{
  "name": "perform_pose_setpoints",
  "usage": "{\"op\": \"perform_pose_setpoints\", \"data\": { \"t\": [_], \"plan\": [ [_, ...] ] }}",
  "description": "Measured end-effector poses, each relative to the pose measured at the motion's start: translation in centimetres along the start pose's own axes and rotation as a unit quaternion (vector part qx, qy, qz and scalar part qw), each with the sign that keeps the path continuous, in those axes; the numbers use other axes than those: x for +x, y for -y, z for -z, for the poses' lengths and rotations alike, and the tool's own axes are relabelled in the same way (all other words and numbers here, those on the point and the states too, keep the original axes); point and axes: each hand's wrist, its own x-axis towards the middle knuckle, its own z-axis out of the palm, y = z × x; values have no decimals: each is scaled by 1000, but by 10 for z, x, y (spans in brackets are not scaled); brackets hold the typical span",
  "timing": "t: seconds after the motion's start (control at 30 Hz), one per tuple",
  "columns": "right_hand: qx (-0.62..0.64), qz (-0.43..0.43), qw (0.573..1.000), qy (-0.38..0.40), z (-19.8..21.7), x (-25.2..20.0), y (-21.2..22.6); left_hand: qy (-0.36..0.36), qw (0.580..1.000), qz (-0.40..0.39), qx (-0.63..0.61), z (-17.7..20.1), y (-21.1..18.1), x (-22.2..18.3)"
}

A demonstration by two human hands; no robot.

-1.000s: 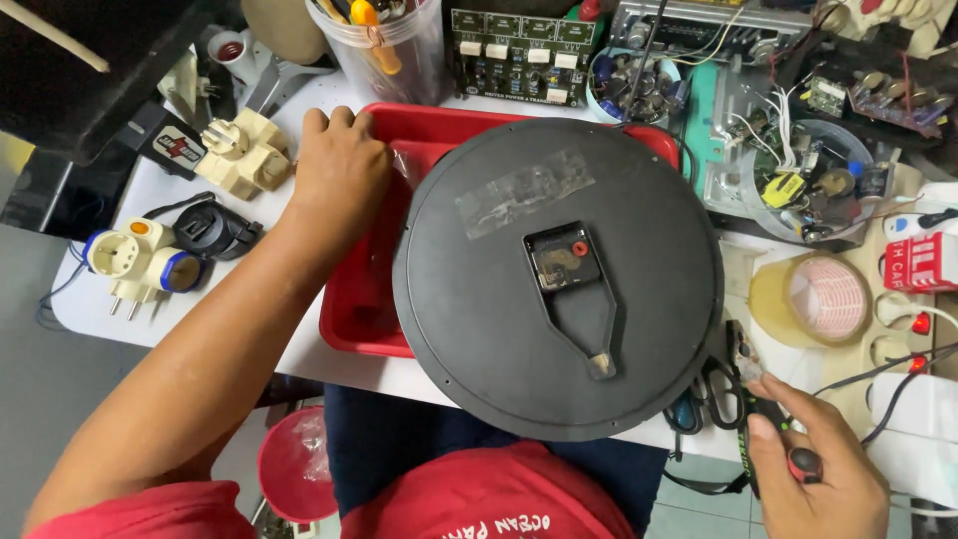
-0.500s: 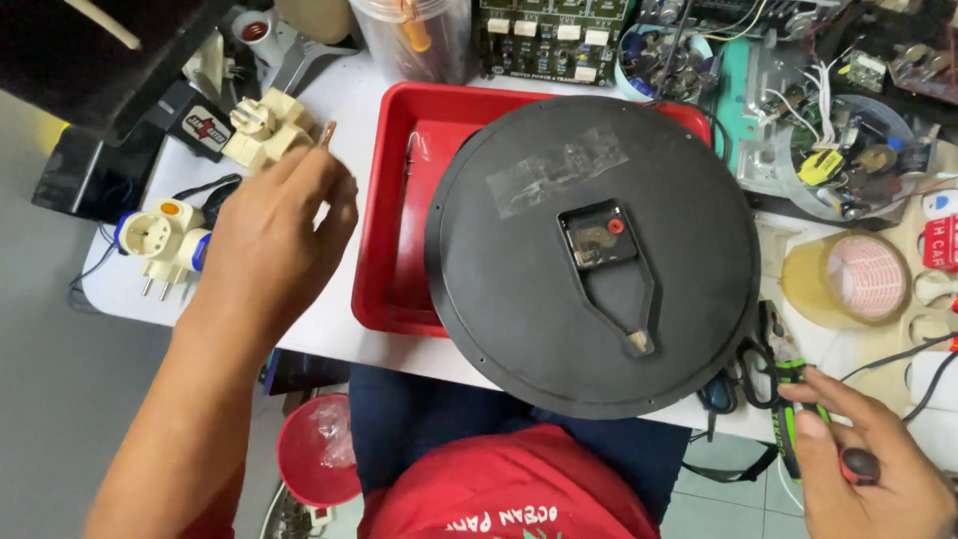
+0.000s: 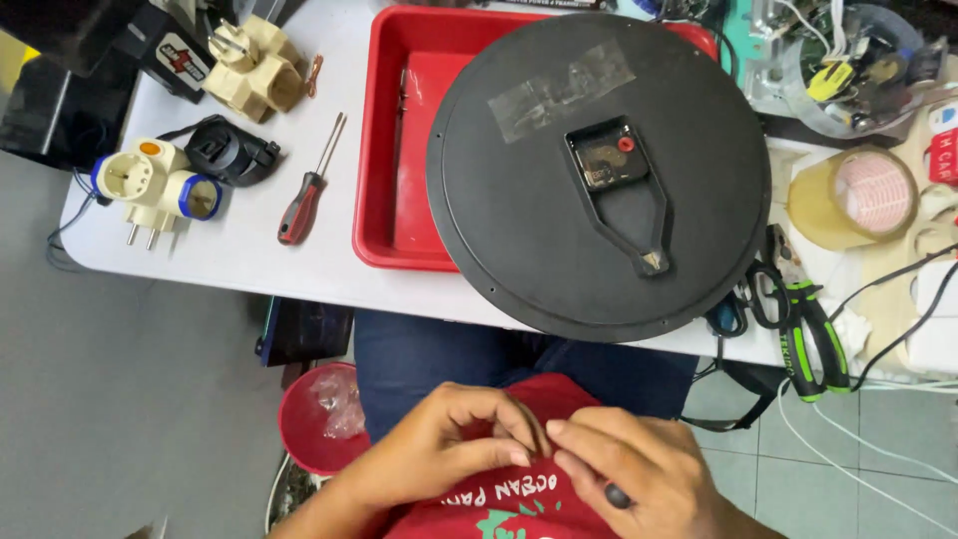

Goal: Repairing a wall clock by using a screwdriver to adjust and disassemble the movement mechanism.

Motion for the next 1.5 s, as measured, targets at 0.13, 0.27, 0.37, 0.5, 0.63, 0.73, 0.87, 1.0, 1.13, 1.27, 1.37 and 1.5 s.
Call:
{"op": "perform_pose_setpoints", "data": {
  "t": [0.13, 0.27, 0.37, 0.5, 0.63, 0.73, 0.87, 1.0, 1.13, 1.27, 1.37, 1.5],
  "plan": [
    [36, 24, 999, -6, 0, -2, 3, 25, 997, 13, -71, -12, 22, 9],
    [17, 0, 999, -45, 0, -4, 2, 26, 995, 21, -89, -16, 28, 18],
    [19, -14, 998, -53, 1, -6, -4, 24, 994, 21, -102, -16, 31, 26],
    [69, -40, 995, -54, 7, 6, -8, 30, 993, 27, -110, -13, 34, 35],
    [167, -79, 982, -30, 17, 18, -16, 58, 986, 46, -147, -2, 38, 47],
    [159, -63, 985, -33, 16, 19, -27, 58, 985, 68, -146, 2, 23, 54],
    [121, -84, 989, -12, 25, 32, -31, 54, 981, 95, -163, 8, 12, 63],
    [180, -61, 982, -7, 30, 49, -28, 31, 985, 79, -153, 5, 22, 58],
    [156, -77, 984, 26, 26, 44, -19, 10, 983, 61, -173, -2, 24, 45],
    [155, -55, 985, 45, 12, 31, -19, -4, 978, 69, -197, -6, 36, 28],
    [117, -33, 992, 43, 2, 21, -17, -4, 972, 77, -222, -9, 44, 18],
    [127, -54, 989, 61, -2, 14, -14, -8, 970, 60, -237, -11, 51, 13]
  ]
}}
